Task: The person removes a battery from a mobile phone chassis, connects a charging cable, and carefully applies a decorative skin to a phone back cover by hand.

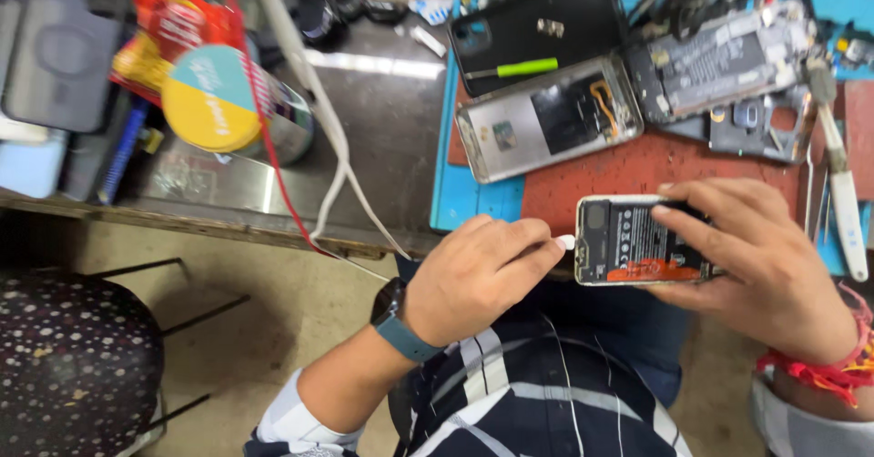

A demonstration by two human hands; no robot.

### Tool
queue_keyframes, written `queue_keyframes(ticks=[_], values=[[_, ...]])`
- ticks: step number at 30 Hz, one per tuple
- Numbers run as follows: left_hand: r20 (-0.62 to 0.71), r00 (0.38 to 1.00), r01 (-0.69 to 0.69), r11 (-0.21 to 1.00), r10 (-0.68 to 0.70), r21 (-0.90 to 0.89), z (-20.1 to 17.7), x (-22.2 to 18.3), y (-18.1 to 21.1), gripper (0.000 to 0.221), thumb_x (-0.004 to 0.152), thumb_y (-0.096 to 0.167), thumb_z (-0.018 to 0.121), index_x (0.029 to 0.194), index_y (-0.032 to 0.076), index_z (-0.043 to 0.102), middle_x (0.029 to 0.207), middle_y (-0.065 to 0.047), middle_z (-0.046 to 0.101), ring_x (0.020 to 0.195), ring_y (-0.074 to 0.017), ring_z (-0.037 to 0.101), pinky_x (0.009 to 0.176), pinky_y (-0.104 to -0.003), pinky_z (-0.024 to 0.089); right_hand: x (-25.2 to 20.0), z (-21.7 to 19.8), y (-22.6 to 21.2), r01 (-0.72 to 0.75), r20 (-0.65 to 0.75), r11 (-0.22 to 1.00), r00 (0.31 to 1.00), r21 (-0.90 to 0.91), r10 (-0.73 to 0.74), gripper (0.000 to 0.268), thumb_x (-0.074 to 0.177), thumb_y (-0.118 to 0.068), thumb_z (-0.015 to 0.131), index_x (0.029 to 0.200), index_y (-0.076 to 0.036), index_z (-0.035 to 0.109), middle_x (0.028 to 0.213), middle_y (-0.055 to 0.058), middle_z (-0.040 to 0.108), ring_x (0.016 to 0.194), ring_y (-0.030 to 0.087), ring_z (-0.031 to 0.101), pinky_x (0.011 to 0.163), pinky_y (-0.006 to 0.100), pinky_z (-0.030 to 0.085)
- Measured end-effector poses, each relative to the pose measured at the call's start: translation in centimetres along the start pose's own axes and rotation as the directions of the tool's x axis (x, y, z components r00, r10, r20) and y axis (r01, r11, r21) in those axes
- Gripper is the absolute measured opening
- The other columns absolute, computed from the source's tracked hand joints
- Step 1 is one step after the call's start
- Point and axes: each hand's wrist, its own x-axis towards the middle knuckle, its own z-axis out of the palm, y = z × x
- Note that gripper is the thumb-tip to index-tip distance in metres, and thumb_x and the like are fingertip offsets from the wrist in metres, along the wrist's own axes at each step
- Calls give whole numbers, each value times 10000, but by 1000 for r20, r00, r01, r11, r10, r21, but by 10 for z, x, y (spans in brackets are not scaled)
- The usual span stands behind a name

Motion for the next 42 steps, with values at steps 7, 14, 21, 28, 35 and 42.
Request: queue_keyframes(ticks=[7, 14, 21, 28, 35, 42], values=[[-60, 998, 34, 999, -33, 14, 13, -5, -5, 262, 912, 33, 666, 1170, 58, 707, 1168, -55, 653, 1003, -243, 649, 862, -365, 506, 7, 11, 9, 8, 32, 1000, 999, -26, -7, 778, 538, -314, 871, 1250, -86, 657, 1328, 105, 621, 1245, 338, 560, 1060, 440, 448], [-67, 996, 67, 995, -62, 73, 17, -5, -12, 273, 868, 13, 660, 1129, 72, 715, 1106, -45, 668, 978, -248, 650, 857, -374, 485, 12, 13, 7, 2, 22, 1000, 1000, -13, -2, 758, 573, -356, 862, 1262, -114, 660, 1347, 88, 621, 1261, 321, 552, 1069, 439, 430], [-130, 987, 111, 982, -92, 151, 12, 6, -8, 235, 865, 52, 718, 1098, 87, 717, 1131, -57, 676, 1081, -251, 646, 940, -390, 476, 21, 11, -6, -41, -37, 999, 998, 0, 41, 709, 585, -389, 851, 1205, -104, 659, 1355, 95, 606, 1240, 327, 551, 1048, 457, 414], [-116, 989, 115, 979, -96, 170, 13, 7, -2, 264, 871, 78, 726, 1135, 70, 718, 1201, -83, 671, 1158, -271, 624, 995, -408, 462, 9, 13, -6, -8, -81, 993, 997, -114, -1, 778, 637, -494, 800, 1276, -81, 639, 1443, 137, 564, 1348, 360, 502, 1134, 473, 376], [-90, 991, 108, 983, -95, 151, 15, 6, 2, 273, 884, 88, 729, 1153, 48, 707, 1226, -94, 661, 1161, -280, 614, 1000, -414, 457, -12, 7, -4, -115, -138, 969, 987, -218, 86, 701, 683, -475, 775, 1217, -33, 666, 1388, 142, 615, 1344, 343, 553, 1177, 490, 391], [-87, 994, 79, 980, -64, 184, 19, 9, 7, 271, 880, 68, 726, 1150, 51, 705, 1268, -89, 649, 1214, -275, 602, 1040, -417, 449, -22, 9, -6, -139, -172, 960, 980, -245, 99, 641, 682, -453, 776, 1165, -38, 698, 1345, 135, 638, 1339, 344, 559, 1165, 507, 399]])
